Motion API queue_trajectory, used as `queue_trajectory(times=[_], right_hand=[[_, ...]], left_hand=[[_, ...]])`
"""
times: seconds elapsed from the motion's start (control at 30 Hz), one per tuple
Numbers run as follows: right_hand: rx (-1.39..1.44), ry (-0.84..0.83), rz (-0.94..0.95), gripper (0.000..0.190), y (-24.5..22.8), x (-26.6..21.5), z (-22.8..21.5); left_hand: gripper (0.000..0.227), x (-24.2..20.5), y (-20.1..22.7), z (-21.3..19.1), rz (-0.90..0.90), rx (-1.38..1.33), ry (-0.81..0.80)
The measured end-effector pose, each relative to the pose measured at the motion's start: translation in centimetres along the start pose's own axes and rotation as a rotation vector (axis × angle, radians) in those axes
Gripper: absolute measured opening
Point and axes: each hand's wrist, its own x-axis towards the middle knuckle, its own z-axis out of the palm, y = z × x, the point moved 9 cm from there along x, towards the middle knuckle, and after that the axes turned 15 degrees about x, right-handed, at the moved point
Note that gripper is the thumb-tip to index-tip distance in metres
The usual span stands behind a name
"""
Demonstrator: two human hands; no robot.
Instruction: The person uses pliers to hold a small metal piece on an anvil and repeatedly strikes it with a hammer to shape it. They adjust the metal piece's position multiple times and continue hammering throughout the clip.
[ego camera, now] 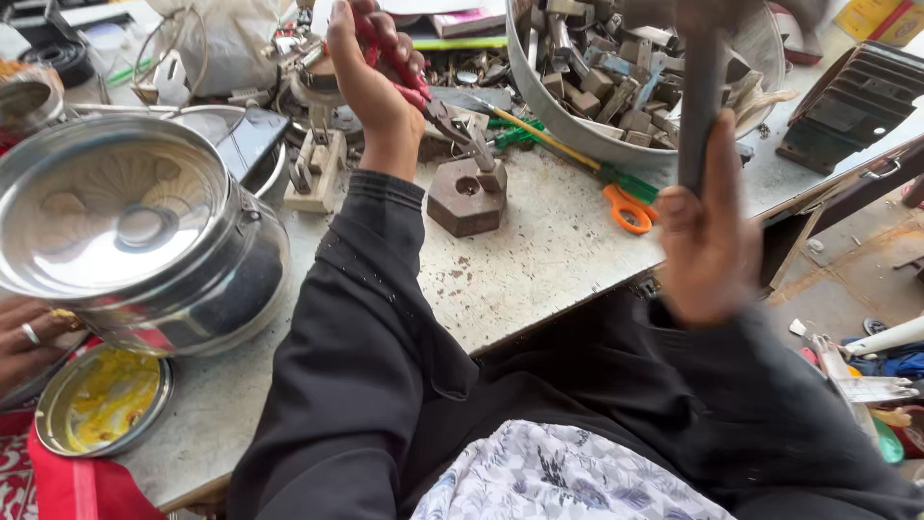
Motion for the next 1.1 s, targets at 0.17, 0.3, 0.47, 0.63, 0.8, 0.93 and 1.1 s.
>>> queue_trajectory(times=[0.17, 0.3, 0.47, 0.63, 0.8, 0.93, 1.1], right_hand=[[-0.25, -0.481, 0.014, 0.063, 2.4, -0.7, 6.6], [-0.065, -0.322, 0.03, 0.054, 2.2, -0.2, 2.8], [0.229, 0.034, -0.287, 0.06, 0.1, 0.3, 1.5], [-0.14, -0.373, 0.067, 0.058, 4.8, -0.5, 7.1], [0.036, -0.196, -0.037, 0.056, 3.4, -0.7, 4.0], [-0.232, -0.278, 0.03, 0.057, 5.1, 0.9, 5.7], [-0.62, -0.415, 0.069, 0.05, 9.4, 2.4, 9.2]], left_hand=[[0.033, -0.6, 0.5, 1.6, 0.027, -0.041, -0.072], [0.029, -1.0, 1.4, 2.4, 0.047, 0.034, -0.095], [0.032, -0.5, 2.1, 2.0, 0.095, -0.032, -0.093], [0.031, -0.7, 3.3, 2.9, 0.168, 0.085, -0.186], [0.029, -0.7, 2.4, 1.3, 0.14, 0.066, -0.094], [0.032, -0.9, 2.1, 2.2, 0.093, -0.007, -0.164], [0.034, -1.6, 3.4, 4.3, 0.119, 0.02, -0.302]])
